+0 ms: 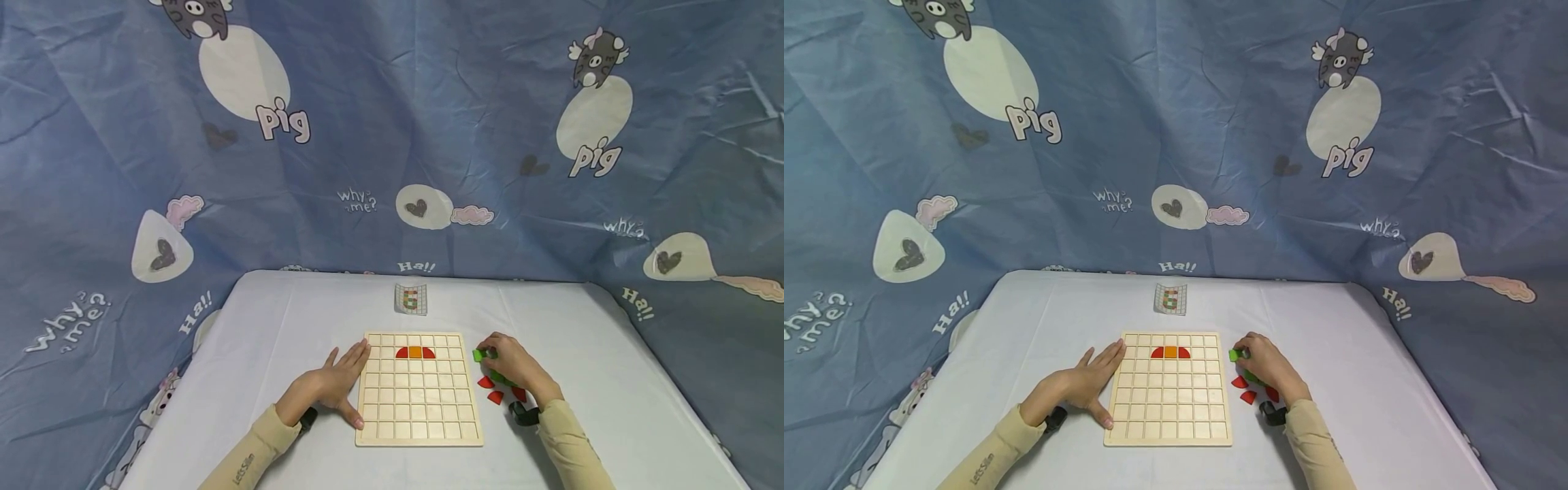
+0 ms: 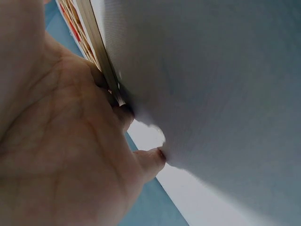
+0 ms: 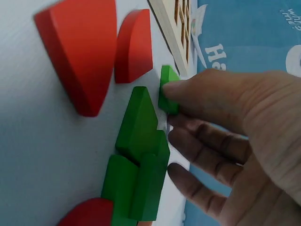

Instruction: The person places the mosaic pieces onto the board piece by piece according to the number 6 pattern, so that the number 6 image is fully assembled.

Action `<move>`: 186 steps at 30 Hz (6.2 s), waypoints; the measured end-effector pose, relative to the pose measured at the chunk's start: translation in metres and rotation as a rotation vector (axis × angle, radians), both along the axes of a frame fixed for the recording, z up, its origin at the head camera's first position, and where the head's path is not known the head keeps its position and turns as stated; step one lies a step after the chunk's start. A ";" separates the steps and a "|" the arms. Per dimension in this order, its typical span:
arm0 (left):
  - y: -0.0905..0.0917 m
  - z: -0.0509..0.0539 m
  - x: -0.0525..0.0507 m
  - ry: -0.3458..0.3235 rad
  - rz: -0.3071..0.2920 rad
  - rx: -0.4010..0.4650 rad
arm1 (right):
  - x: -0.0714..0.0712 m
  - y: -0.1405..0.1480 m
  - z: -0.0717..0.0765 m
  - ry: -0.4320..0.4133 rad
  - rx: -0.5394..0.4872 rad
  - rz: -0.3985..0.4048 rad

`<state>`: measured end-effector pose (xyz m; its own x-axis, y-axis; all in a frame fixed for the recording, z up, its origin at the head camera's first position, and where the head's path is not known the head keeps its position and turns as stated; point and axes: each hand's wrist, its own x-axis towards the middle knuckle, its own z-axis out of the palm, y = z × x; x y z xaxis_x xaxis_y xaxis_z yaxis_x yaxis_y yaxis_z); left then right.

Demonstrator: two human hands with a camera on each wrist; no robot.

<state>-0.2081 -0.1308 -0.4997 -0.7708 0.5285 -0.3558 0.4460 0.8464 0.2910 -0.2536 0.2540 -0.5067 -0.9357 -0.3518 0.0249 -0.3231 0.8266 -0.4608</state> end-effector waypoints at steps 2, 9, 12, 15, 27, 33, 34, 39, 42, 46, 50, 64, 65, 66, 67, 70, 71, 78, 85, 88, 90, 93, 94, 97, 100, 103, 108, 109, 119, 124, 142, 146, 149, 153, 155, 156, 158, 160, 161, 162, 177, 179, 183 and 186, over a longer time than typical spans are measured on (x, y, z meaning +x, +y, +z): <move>0.001 0.001 0.001 -0.003 0.000 0.004 | 0.001 -0.001 0.000 -0.001 -0.004 -0.003; 0.002 0.004 0.002 0.003 0.005 -0.003 | 0.003 0.001 0.003 -0.045 0.020 0.009; 0.002 0.003 0.002 0.003 0.007 0.000 | 0.005 0.003 0.005 -0.076 0.027 0.014; 0.001 0.002 0.001 0.000 0.012 0.007 | 0.005 0.002 0.005 -0.088 0.026 0.019; 0.000 0.000 0.000 0.006 0.007 0.000 | 0.000 -0.002 0.000 -0.053 0.012 -0.053; 0.000 -0.001 -0.001 0.002 0.010 0.006 | 0.003 -0.006 0.004 0.009 -0.033 -0.031; 0.000 -0.001 -0.001 0.002 0.010 0.007 | 0.004 -0.008 0.005 0.021 -0.042 -0.022; 0.000 -0.001 -0.001 0.003 0.011 0.003 | 0.007 -0.021 0.011 0.057 -0.087 0.027; 0.000 -0.002 -0.001 0.001 0.014 -0.001 | 0.008 -0.031 0.014 0.058 -0.097 0.052; 0.000 -0.002 -0.001 0.006 0.014 -0.005 | 0.008 -0.045 0.016 0.073 -0.093 0.085; -0.001 -0.003 -0.001 0.017 0.012 -0.006 | 0.008 -0.061 0.019 0.090 -0.075 0.141; 0.000 -0.002 -0.001 0.012 0.010 -0.023 | 0.010 -0.109 0.018 0.098 -0.037 0.296; 0.000 -0.001 -0.002 0.011 0.010 -0.024 | 0.010 -0.111 0.017 0.100 -0.033 0.301; 0.000 -0.001 -0.002 0.010 0.010 -0.024 | 0.011 -0.113 0.017 0.098 -0.025 0.304; 0.000 -0.001 -0.002 0.007 0.009 -0.026 | 0.011 -0.115 0.017 0.097 -0.019 0.310; 0.000 -0.001 -0.002 0.002 0.006 -0.028 | 0.011 -0.122 0.015 0.107 0.006 0.335; 0.000 -0.001 -0.002 0.000 0.006 -0.028 | 0.011 -0.124 0.014 0.113 0.012 0.341; 0.000 -0.001 -0.002 0.003 0.006 -0.038 | 0.010 -0.132 0.006 0.150 0.031 0.381; 0.000 0.000 -0.001 0.005 0.004 -0.034 | 0.012 -0.136 0.006 0.158 0.029 0.407; 0.000 0.000 -0.001 -0.003 0.006 -0.031 | 0.012 -0.137 0.007 0.170 0.033 0.413; -0.001 -0.001 0.000 -0.008 0.006 -0.030 | 0.013 -0.138 0.007 0.177 0.035 0.414; -0.001 -0.001 0.000 -0.013 0.002 -0.033 | 0.013 -0.138 0.005 0.177 0.031 0.413; -0.001 -0.001 -0.001 -0.012 0.001 -0.029 | 0.013 -0.138 0.004 0.173 0.027 0.411; -0.001 0.000 0.000 -0.012 -0.002 -0.026 | 0.013 -0.138 0.003 0.155 0.019 0.400; -0.001 0.001 0.000 -0.010 -0.004 -0.018 | 0.012 -0.138 0.001 0.160 0.029 0.396; -0.001 0.000 0.000 0.000 -0.009 -0.025 | 0.012 -0.138 0.000 0.164 0.035 0.389; -0.001 0.000 0.000 0.021 -0.011 -0.026 | 0.012 -0.140 0.000 0.153 0.023 0.370; 0.000 0.000 0.000 0.021 -0.012 -0.027 | 0.012 -0.140 0.000 0.150 0.022 0.366; -0.001 0.001 -0.001 -0.001 -0.005 -0.020 | 0.015 -0.136 0.004 0.124 0.028 0.363; 0.000 0.000 -0.001 0.002 -0.010 -0.025 | 0.016 -0.120 0.007 0.123 -0.015 0.331; 0.001 -0.001 -0.001 0.001 0.011 -0.005 | 0.029 -0.024 0.013 0.035 -0.046 0.058; 0.001 -0.001 -0.001 -0.003 0.014 -0.004 | 0.034 -0.001 0.010 0.033 -0.048 0.014; 0.000 0.000 -0.002 -0.003 0.009 -0.008 | 0.036 0.015 0.007 0.050 -0.051 -0.010; 0.000 -0.001 -0.002 -0.004 0.007 -0.011 | 0.038 0.032 0.005 0.081 -0.053 -0.051; 0.000 -0.001 -0.002 -0.007 0.008 -0.009 | 0.040 0.040 0.004 0.100 -0.045 -0.065; 0.000 -0.001 -0.002 -0.010 0.011 -0.005 | 0.041 0.044 0.003 0.105 -0.042 -0.074; 0.000 -0.001 -0.002 -0.016 0.015 0.003 | 0.043 0.050 0.001 0.110 -0.037 -0.092; 0.001 -0.001 -0.002 -0.019 0.018 0.009 | 0.045 0.056 -0.001 0.100 -0.031 -0.102; 0.001 -0.001 -0.001 -0.021 0.019 0.010 | 0.046 0.058 -0.001 0.090 -0.032 -0.109; 0.001 -0.001 -0.001 -0.021 0.020 0.011 | 0.047 0.060 -0.002 0.079 -0.034 -0.120; -0.001 -0.002 -0.002 -0.007 0.012 0.008 | 0.041 0.067 -0.013 0.029 -0.046 -0.185; -0.001 -0.002 -0.003 0.001 0.006 0.006 | 0.040 0.066 -0.013 0.027 -0.046 -0.191; -0.001 -0.002 -0.003 0.013 -0.003 0.003 | 0.040 0.065 -0.012 0.027 -0.041 -0.215; -0.001 -0.003 -0.003 0.012 -0.003 -0.004 | 0.040 0.065 -0.012 0.029 -0.028 -0.221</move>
<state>-0.2116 -0.1315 -0.5026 -0.7735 0.5293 -0.3487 0.4519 0.8463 0.2822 -0.2136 0.3194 -0.5190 -0.9887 -0.1374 0.0601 -0.1493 0.8659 -0.4774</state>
